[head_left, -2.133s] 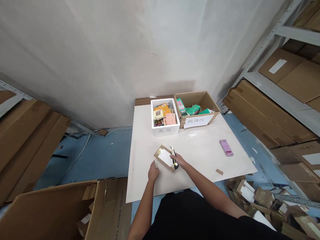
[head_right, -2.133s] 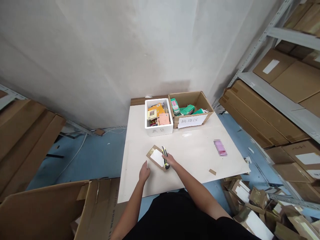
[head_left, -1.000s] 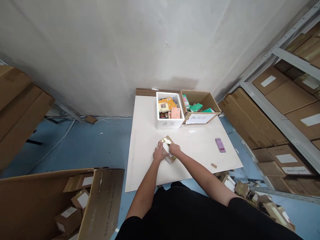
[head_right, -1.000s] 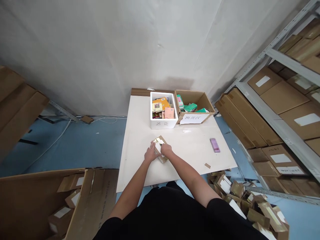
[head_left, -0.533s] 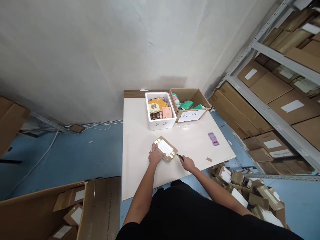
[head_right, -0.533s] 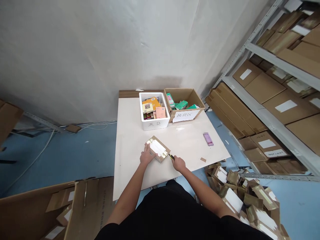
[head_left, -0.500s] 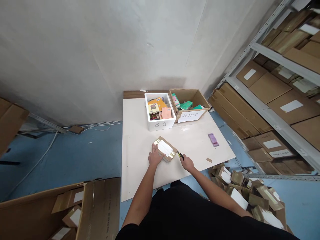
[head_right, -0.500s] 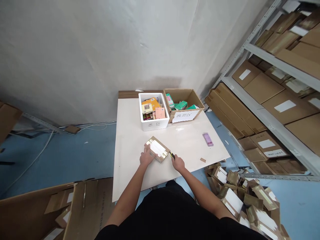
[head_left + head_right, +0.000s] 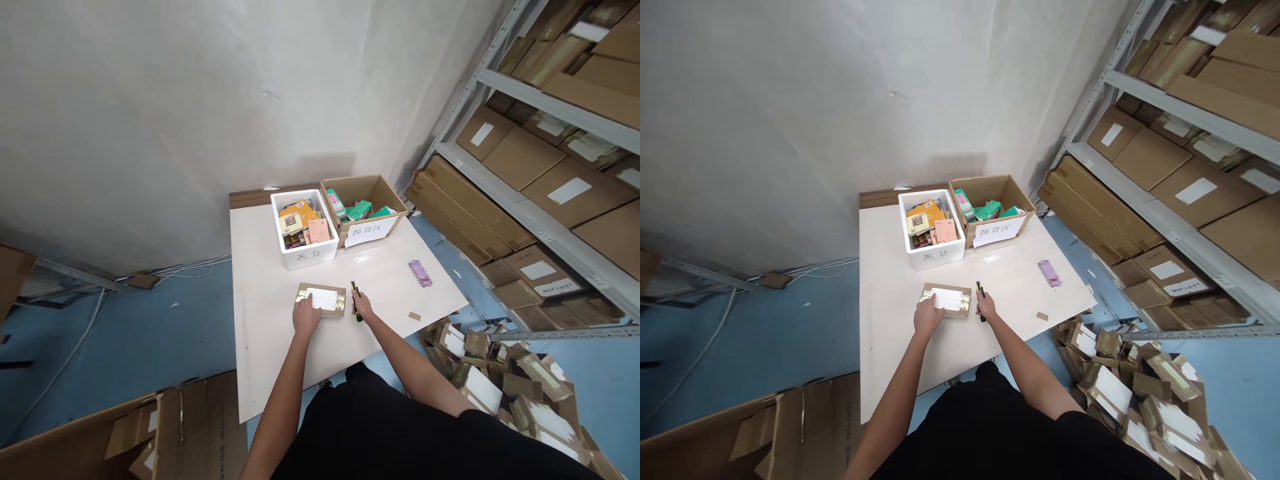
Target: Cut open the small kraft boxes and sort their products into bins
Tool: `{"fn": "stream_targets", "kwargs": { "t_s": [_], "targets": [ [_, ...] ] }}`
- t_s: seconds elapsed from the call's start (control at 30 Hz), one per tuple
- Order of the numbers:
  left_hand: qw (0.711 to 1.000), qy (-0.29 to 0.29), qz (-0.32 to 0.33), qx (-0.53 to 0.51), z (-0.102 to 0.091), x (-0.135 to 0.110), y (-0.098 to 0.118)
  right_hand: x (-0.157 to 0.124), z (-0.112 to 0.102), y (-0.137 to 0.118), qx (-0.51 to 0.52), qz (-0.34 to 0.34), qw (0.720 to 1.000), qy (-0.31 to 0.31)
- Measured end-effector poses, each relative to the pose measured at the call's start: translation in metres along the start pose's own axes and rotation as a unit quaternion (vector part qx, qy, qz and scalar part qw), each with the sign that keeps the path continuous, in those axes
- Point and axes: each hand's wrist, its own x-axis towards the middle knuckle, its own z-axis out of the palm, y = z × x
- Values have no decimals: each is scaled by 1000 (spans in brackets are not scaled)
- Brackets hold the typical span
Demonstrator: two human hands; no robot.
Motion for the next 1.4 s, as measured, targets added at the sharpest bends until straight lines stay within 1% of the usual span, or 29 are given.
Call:
{"fn": "stream_targets", "kwargs": {
  "t_s": [0.1, 0.17, 0.33, 0.4, 0.53, 0.6, 0.67, 0.77, 0.87, 0.97, 1.1, 1.23, 1.4],
  "targets": [
    [995, -27, 89, 43, 4, 10, 0, -7, -4, 17, 22, 22, 999, -29],
    [991, -45, 109, 63, 9, 15, 1, -11, -2, 23, 28, 29, 999, -36],
    [991, -50, 100, 73, 13, 26, 2, -13, 12, 25, 17, 29, 998, -55],
    [992, -46, 96, 70, 13, 29, 2, -12, 15, 26, 19, 25, 998, -53],
    [992, -48, 94, 72, 14, 28, 3, -4, 12, 25, 36, 21, 999, -25],
    [992, -51, 92, 72, 14, 27, 3, -1, 9, 21, 28, 23, 999, -30],
    [993, -51, 88, 67, 13, 27, 4, 1, 8, 18, 11, 25, 998, -48],
    [993, -48, 85, 62, 13, 27, 4, -2, 10, 16, 5, 28, 998, -50],
    [994, -42, 83, 59, 14, 27, 4, -7, 14, 21, 19, 41, 998, -35],
    [994, -42, 80, 61, 16, 27, 3, -8, 19, 24, 42, 57, 997, -39],
    [995, -33, 76, 62, 19, 27, 4, 0, 23, 15, 74, 56, 995, -43],
    [996, -29, 68, 51, 20, 28, 5, 8, 17, 9, 45, 39, 997, -54],
    [996, -23, 71, 46, 22, 26, 4, 10, 3, 12, -43, 8, 997, -64]
  ]
}}
